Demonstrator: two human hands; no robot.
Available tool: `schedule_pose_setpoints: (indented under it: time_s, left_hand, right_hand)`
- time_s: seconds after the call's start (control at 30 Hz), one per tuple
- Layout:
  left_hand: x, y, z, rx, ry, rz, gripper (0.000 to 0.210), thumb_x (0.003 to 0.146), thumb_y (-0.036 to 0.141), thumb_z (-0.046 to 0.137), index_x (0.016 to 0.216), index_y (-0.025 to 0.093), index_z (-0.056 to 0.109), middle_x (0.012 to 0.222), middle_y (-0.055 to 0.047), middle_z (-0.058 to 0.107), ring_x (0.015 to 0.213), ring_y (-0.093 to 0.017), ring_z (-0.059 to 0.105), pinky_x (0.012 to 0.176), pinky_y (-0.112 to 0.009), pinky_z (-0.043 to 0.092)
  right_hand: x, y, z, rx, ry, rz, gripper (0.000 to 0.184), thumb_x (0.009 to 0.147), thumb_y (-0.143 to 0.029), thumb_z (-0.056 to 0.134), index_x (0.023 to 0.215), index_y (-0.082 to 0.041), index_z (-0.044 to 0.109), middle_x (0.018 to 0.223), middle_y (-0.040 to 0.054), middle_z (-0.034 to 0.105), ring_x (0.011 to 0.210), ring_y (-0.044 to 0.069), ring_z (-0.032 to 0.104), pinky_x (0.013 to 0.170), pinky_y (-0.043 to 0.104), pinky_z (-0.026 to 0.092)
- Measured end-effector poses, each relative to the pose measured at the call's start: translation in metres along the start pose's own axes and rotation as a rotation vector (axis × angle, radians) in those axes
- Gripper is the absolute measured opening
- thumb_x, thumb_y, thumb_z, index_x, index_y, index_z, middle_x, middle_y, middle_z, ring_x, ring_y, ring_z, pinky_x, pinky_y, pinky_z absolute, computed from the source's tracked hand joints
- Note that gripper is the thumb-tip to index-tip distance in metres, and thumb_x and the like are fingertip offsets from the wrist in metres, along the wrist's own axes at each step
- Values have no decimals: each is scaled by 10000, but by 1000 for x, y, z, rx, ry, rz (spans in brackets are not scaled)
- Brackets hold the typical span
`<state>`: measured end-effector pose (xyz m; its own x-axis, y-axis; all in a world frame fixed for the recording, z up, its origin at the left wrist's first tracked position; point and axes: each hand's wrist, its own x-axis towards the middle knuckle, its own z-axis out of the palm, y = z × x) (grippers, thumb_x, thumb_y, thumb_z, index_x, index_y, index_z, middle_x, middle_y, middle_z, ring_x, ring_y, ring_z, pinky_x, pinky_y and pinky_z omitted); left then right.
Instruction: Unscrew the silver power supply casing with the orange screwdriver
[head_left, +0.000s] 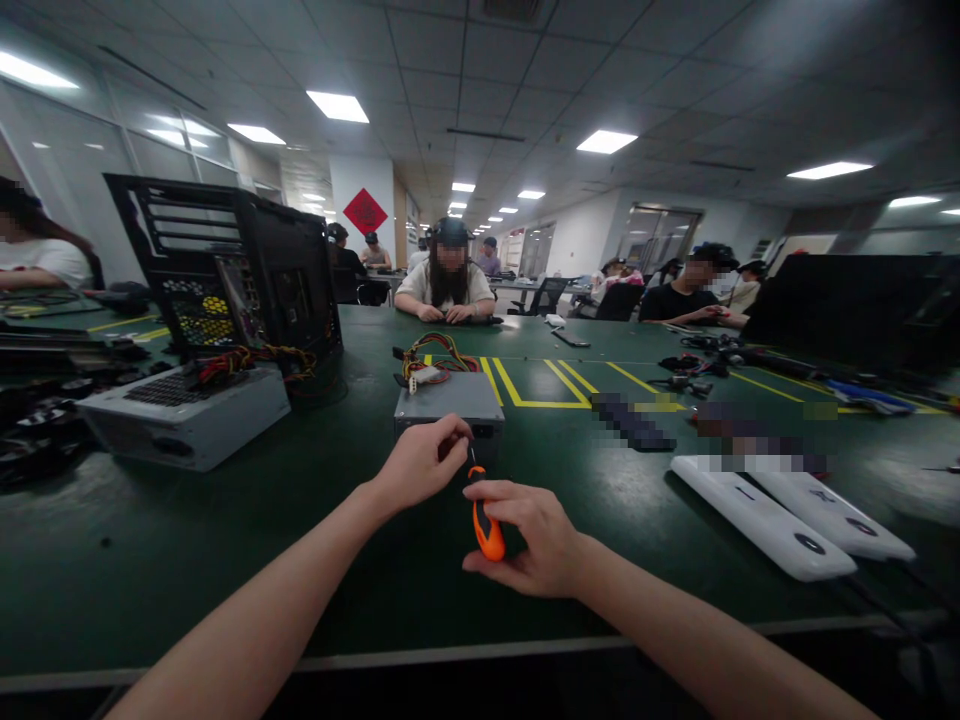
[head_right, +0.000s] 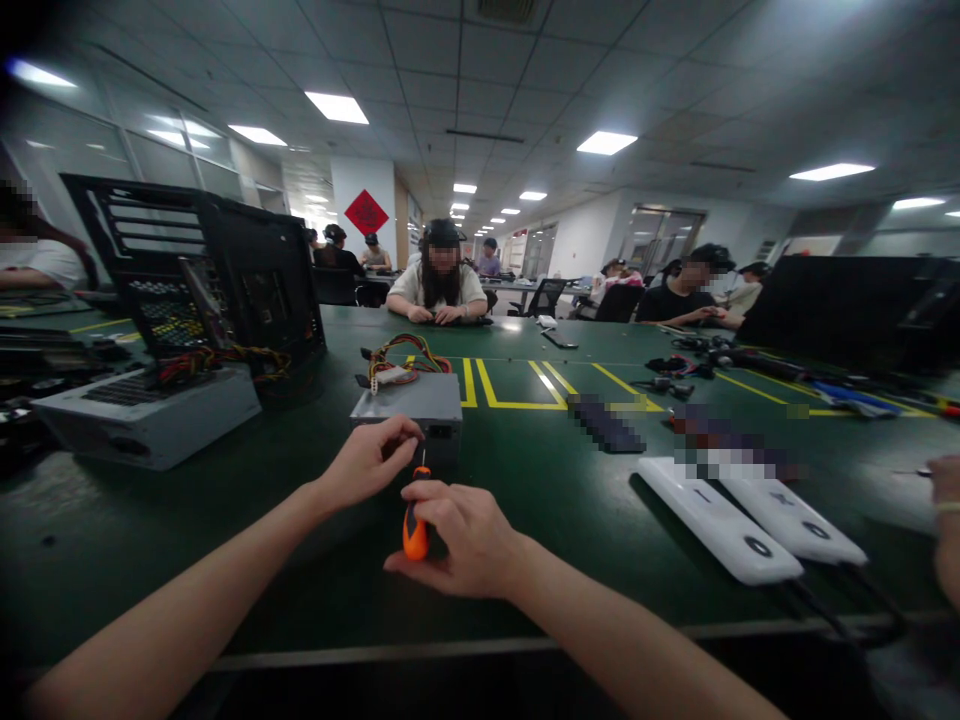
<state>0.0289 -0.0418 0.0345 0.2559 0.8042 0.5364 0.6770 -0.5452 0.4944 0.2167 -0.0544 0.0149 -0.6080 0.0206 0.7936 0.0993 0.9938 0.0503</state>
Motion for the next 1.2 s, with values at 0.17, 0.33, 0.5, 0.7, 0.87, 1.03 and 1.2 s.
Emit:
schedule_pose_setpoints:
  time_s: [0.17, 0.33, 0.5, 0.7, 0.87, 1.03, 1.2]
  left_hand:
    - [0, -1, 0, 99, 16, 25, 156, 832, 246, 396, 879, 185, 532, 615, 33, 548, 534, -88, 485, 543, -207, 360]
    - [0, -5, -1, 170, 143, 32, 157, 844, 253, 391, 879, 184, 528, 706, 6, 578, 632, -115, 528, 619, -237, 399]
    - [2, -9, -2, 244, 296, 81, 145, 831, 222, 406, 887, 174, 531, 857, -39, 560, 832, -159, 518, 768, -289, 413]
    - [4, -12, -1, 272, 323, 84, 183, 817, 192, 421, 960, 188, 535, 1016, -47, 568, 1006, -187, 481, 910, -359, 341]
    - [4, -15, 1, 255, 299, 45, 183, 818, 189, 417, 951, 185, 543, 976, -47, 578, 964, -187, 496, 886, -359, 355]
    - [3, -9, -1, 207, 335, 86, 178, 823, 180, 393, 917, 172, 544, 936, -53, 568, 931, -170, 498, 855, -313, 379]
    - [1, -9, 0, 182, 145, -36, 165, 802, 201, 399, 842, 184, 558, 691, 2, 576, 613, -121, 520, 597, -237, 386]
  right_hand:
    - [3, -3, -3, -49, -134, -41, 357, 841, -352, 425, 1115, -123, 431, 1031, 176, 573, 914, 211, 599, 674, 295, 515]
    - [5, -5, -1, -119, -117, -80, 304, 815, -364, 505, 1018, -140, 467, 995, 144, 612, 809, 182, 630, 618, 263, 518]
    - [3, -3, 2, -49, -84, -32, 392, 790, -450, 524, 995, -130, 430, 948, 145, 625, 788, 185, 637, 602, 262, 525]
    - [7, -6, -3, -145, -194, -92, 313, 833, -352, 469, 1068, -146, 494, 976, 137, 608, 820, 183, 625, 601, 260, 506]
    - [3, -2, 3, -62, -47, -44, 373, 764, -446, 575, 954, -155, 439, 928, 118, 643, 729, 155, 646, 569, 231, 509]
    - [6, -3, -3, -41, -127, -50, 339, 834, -370, 437, 1064, -121, 432, 977, 149, 617, 883, 189, 622, 650, 268, 517]
    - [9, -5, -1, -142, -162, -120, 291, 830, -384, 477, 970, -129, 475, 909, 132, 641, 719, 170, 633, 523, 254, 481]
